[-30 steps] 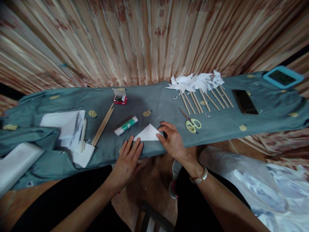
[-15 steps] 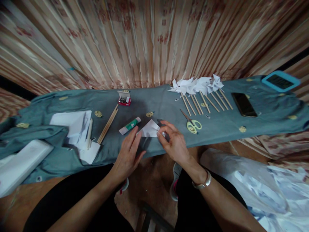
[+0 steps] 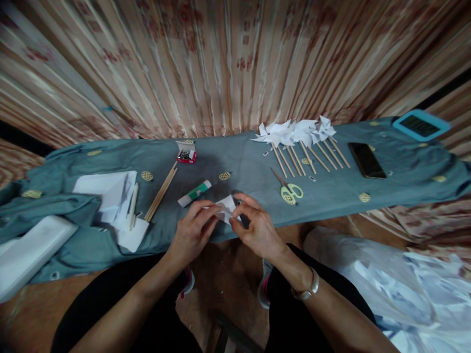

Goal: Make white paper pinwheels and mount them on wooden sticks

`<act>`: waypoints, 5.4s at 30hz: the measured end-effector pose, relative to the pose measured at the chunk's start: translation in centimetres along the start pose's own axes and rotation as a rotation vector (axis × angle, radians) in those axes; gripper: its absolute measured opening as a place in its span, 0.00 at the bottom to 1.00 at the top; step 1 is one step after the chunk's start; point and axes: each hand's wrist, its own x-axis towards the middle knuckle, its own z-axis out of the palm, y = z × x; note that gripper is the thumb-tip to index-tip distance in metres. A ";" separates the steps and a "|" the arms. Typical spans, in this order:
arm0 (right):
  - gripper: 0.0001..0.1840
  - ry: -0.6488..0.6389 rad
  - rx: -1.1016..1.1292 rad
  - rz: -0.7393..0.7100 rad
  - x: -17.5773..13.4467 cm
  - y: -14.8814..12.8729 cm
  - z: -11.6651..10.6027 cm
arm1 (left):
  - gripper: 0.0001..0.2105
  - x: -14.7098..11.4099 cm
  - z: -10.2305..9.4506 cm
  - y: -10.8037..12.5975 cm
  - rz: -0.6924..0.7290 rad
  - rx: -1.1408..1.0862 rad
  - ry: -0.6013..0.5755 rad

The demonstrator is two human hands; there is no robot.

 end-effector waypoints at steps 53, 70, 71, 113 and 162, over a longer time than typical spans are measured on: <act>0.08 0.048 0.014 0.228 1.2 4.3 0.2 | 0.18 0.4 2.0 -1.0 -0.024 0.172 -0.142; 0.11 0.056 -0.073 0.173 1.8 4.3 0.3 | 0.25 -1.4 3.4 0.1 0.115 0.318 -0.395; 0.11 0.057 -0.074 0.175 1.8 4.3 0.3 | 0.25 -1.5 3.4 0.1 0.114 0.318 -0.394; 0.19 0.020 -0.242 -0.069 -0.5 5.6 -0.1 | 0.23 -3.6 -0.5 -1.9 0.062 0.327 -0.346; 0.16 0.317 -0.385 -0.038 1.9 6.1 -5.7 | 0.15 5.9 1.8 -2.1 -0.929 -0.875 -0.038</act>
